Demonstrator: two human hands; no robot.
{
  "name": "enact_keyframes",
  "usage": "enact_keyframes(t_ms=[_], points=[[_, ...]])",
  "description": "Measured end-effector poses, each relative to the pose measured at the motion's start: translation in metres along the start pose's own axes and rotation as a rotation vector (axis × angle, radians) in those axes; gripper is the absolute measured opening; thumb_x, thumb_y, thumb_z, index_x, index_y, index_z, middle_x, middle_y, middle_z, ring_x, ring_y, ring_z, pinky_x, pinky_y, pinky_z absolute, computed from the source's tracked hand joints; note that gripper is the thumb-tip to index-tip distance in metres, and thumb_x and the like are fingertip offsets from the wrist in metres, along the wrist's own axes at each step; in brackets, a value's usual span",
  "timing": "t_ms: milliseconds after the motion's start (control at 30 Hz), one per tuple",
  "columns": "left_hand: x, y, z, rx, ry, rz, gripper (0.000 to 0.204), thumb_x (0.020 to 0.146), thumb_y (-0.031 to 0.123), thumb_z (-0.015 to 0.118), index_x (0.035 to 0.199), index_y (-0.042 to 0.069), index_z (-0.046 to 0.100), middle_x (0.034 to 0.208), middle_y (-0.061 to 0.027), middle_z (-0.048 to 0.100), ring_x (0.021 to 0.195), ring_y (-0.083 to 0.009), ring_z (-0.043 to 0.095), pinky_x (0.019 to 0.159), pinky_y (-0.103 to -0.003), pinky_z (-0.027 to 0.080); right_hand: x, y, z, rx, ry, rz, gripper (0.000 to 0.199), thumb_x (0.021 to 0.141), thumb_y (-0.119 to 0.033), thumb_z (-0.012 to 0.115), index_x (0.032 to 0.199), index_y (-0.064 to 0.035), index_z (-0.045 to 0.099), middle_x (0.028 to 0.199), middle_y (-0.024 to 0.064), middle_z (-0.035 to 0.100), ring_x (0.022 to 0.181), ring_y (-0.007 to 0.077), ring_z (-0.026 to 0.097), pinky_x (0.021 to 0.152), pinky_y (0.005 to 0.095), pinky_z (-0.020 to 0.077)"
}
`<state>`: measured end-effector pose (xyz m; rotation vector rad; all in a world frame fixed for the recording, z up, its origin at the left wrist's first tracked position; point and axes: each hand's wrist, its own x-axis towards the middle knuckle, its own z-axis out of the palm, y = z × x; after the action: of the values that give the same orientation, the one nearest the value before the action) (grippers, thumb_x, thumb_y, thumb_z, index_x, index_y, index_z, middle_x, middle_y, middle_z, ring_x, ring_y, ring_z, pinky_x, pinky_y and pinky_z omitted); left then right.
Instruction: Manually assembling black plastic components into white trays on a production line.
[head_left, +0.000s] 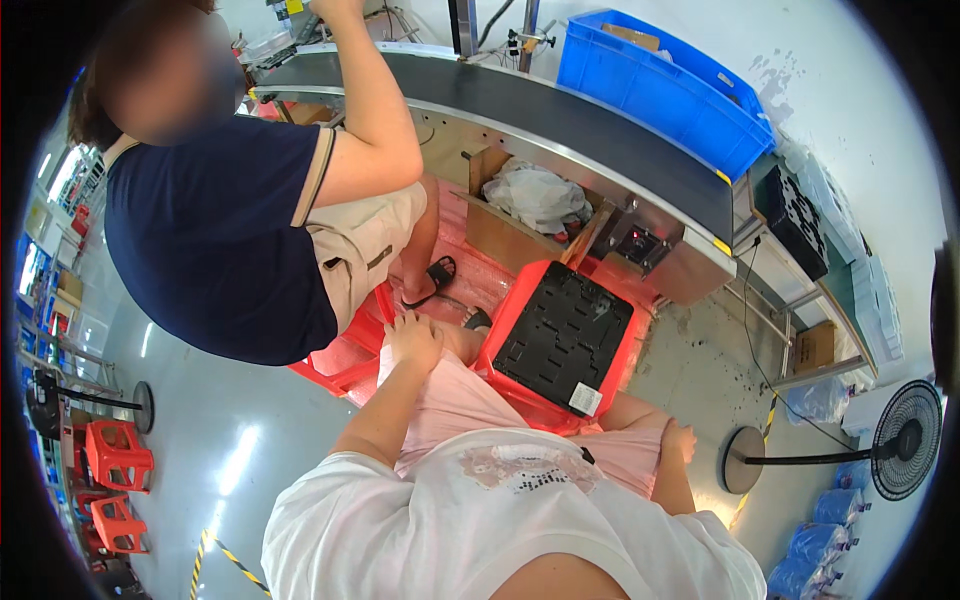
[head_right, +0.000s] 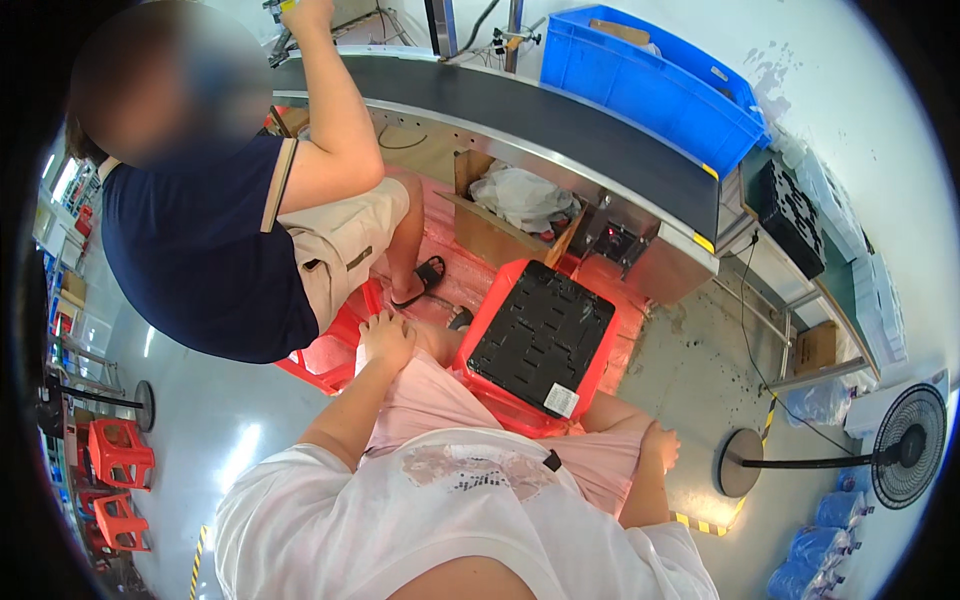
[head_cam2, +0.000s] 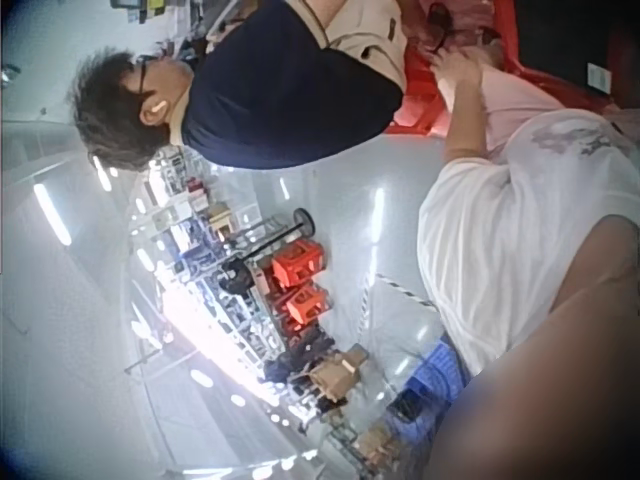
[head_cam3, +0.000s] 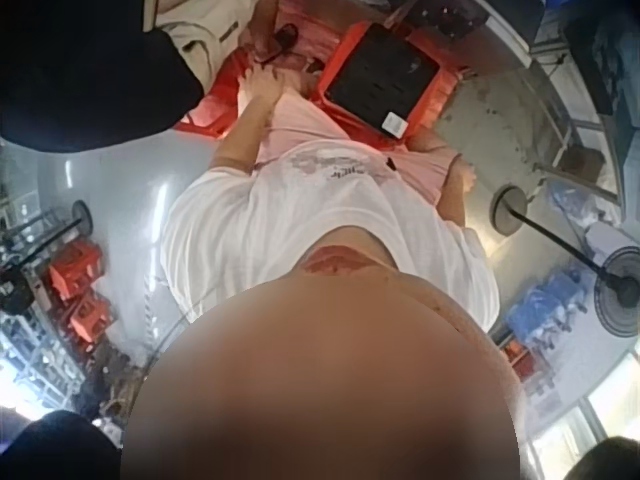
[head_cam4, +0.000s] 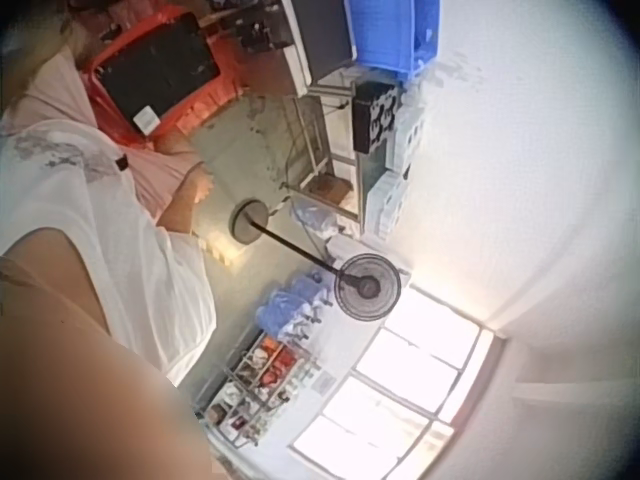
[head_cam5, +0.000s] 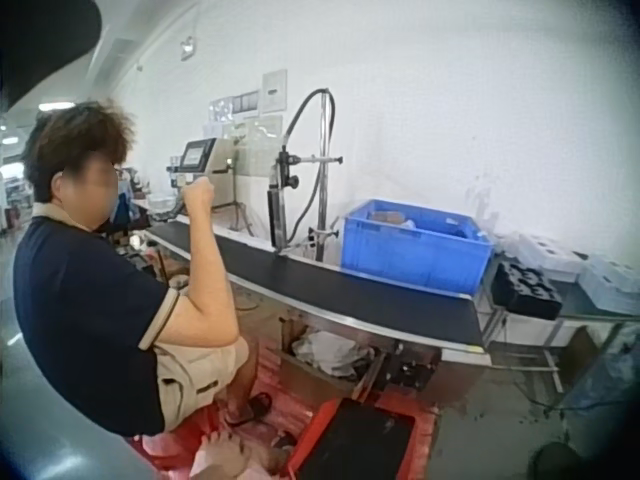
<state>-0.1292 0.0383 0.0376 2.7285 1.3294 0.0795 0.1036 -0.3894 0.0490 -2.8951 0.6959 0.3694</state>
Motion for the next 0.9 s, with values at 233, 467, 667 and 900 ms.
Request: enact_keyframes(t_ms=[233, 467, 667, 900], points=[[-0.001, 0.007, -0.005, 0.033, -0.037, 0.025, 0.037, 0.084, 0.036, 0.045, 0.103, 0.008, 0.06, 0.112, -0.0142, 0.053, 0.106, -0.032, 0.047, 0.09, -0.049, 0.034, 0.028, 0.02, 0.017, -0.021, 0.0, -0.052, 0.062, 0.079, -0.05, 0.046, 0.119, -0.003, 0.051, 0.122, 0.0238, 0.047, 0.112, 0.0405, 0.046, 0.092, 0.0489, 0.0384], [-0.005, 0.004, 0.005, 0.1, 0.057, 0.076, 0.034, 0.083, 0.035, 0.045, 0.099, 0.008, 0.06, 0.104, -0.0119, 0.055, 0.101, -0.0314, 0.05, 0.085, -0.05, 0.035, 0.017, 0.01, 0.013, 0.012, -0.013, -0.017, 0.06, 0.077, -0.049, 0.046, 0.12, -0.0064, 0.05, 0.124, 0.022, 0.046, 0.114, 0.0397, 0.045, 0.093, 0.049, 0.0372], [-0.001, 0.003, 0.011, 0.108, 0.062, 0.061, 0.034, 0.084, 0.036, 0.045, 0.099, 0.009, 0.06, 0.106, -0.0116, 0.055, 0.1, -0.0311, 0.05, 0.084, -0.049, 0.036, 0.016, 0.008, 0.012, 0.013, 0.002, 0.014, 0.06, 0.077, -0.049, 0.047, 0.121, -0.0084, 0.05, 0.124, 0.0201, 0.046, 0.114, 0.0382, 0.045, 0.093, 0.0476, 0.0366], [-0.001, 0.002, 0.006, 0.098, 0.056, 0.05, 0.036, 0.083, 0.036, 0.046, 0.101, 0.009, 0.06, 0.107, -0.0126, 0.055, 0.101, -0.0314, 0.05, 0.085, -0.05, 0.035, 0.011, 0.005, 0.009, -0.001, 0.018, -0.002, 0.058, 0.076, -0.048, 0.047, 0.119, -0.0087, 0.052, 0.123, 0.019, 0.047, 0.112, 0.0378, 0.047, 0.092, 0.0483, 0.0378]])
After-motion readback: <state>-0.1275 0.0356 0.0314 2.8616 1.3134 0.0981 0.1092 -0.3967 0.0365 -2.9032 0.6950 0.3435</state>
